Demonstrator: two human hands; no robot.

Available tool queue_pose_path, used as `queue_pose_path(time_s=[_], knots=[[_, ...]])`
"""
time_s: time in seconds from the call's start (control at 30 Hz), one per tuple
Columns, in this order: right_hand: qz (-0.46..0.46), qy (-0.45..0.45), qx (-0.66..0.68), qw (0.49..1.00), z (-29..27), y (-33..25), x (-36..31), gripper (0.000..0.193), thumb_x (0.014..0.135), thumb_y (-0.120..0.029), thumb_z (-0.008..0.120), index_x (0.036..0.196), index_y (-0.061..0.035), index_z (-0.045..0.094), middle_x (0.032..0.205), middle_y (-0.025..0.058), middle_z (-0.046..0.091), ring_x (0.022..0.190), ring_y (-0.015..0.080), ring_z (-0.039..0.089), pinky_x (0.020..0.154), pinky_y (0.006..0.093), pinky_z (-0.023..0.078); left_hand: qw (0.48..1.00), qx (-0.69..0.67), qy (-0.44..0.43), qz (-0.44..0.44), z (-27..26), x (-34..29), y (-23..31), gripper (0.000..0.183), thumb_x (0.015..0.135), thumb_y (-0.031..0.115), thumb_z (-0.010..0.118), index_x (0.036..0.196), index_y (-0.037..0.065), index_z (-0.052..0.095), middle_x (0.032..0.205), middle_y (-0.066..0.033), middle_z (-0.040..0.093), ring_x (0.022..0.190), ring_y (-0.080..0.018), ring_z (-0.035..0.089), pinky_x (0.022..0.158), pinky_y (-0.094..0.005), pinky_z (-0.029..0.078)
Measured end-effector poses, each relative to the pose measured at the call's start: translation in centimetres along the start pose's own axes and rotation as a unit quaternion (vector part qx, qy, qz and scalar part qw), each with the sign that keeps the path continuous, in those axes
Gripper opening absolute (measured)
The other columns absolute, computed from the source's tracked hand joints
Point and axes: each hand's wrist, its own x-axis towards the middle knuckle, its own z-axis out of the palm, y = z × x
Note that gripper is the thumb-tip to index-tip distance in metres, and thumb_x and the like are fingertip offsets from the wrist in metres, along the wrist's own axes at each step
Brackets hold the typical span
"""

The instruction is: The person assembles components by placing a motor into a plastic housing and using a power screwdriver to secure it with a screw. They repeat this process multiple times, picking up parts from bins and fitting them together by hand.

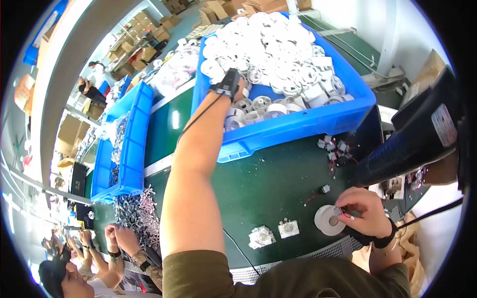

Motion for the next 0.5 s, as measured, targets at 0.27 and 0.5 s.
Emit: queue_pose_path(time_s=[0.27, 0.5], knots=[[0.024, 0.038, -0.04, 0.998, -0.5, 0.5, -1.1, 0.026, 0.071, 0.007, 0.067, 0.096, 0.0009, 0.061, 0.099, 0.01, 0.056, 0.081, 0.0123, 0.056, 0.067, 0.0217, 0.046, 0.957, -0.232, -0.076, 0.155, -12.1, -4.2, -0.8, 0.024, 0.081, 0.026, 0.058, 0.089, 0.004, 0.064, 0.086, -0.0199, 0.063, 0.085, -0.0347, 0.063, 0.074, -0.0425, 0.051], [0.02, 0.165, 0.053, 0.985, 0.4, 1.0, -4.1, 0.03, 0.072, 0.01, 0.059, 0.101, 0.0016, 0.055, 0.095, 0.0086, 0.055, 0.078, 0.0126, 0.057, 0.063, 0.0234, 0.05, 0.782, -0.615, 0.104, -0.007, -22.1, -17.5, -1.1, 0.039, 0.076, 0.031, 0.073, 0.094, -0.001, 0.059, 0.082, -0.0123, 0.065, 0.075, -0.0162, 0.062, 0.067, -0.0303, 0.05]])
